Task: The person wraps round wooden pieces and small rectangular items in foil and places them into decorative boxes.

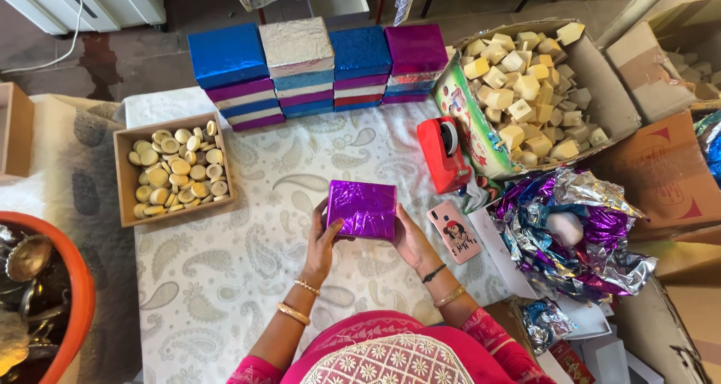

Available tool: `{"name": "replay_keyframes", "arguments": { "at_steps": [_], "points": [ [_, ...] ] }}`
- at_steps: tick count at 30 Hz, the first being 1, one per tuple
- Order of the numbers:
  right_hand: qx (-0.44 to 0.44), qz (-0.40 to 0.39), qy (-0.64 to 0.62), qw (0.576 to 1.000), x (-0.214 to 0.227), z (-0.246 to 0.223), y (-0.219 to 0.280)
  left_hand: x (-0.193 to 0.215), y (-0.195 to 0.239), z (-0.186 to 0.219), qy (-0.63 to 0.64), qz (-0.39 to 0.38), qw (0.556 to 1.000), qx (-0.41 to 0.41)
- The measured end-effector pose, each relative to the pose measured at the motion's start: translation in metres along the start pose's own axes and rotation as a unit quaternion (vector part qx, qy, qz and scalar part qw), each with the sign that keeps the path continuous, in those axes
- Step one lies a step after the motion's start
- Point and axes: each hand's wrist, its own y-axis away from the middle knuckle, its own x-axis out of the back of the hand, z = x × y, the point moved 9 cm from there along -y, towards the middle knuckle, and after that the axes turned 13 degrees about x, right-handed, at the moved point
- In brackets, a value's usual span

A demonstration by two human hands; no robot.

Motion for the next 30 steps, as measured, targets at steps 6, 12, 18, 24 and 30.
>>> {"name": "replay_keyframes", "arguments": {
  "at_steps": [6, 12, 18, 24, 30],
  "points": [
    [0.039, -0.023, 0.165, 0.985, -0.004, 0.000, 0.014, -0.006, 0.008, 0.008, -0.014, 0.055, 0.997, -0.050],
    [0.089, -0.010, 0.084, 0.992, 0.019, -0.013, -0.004, 0.001, 0.008, -0.008, -0.068, 0.018, 0.996, -0.059],
    [0.171, 0.005, 0.091, 0.981, 0.018, -0.082, -0.066, 0.056, 0.024, -0.033, -0.520, 0.138, 0.834, -0.119],
    [0.268, -0.016, 0.085, 0.960, -0.032, -0.182, -0.166, 0.081, 0.044, -0.068, -0.760, 0.073, 0.640, -0.092],
    [0.295, -0.058, 0.113, 0.947, -0.060, -0.213, -0.271, 0.091, 0.040, -0.078, -0.753, 0.067, 0.651, -0.074]
  ]
}}
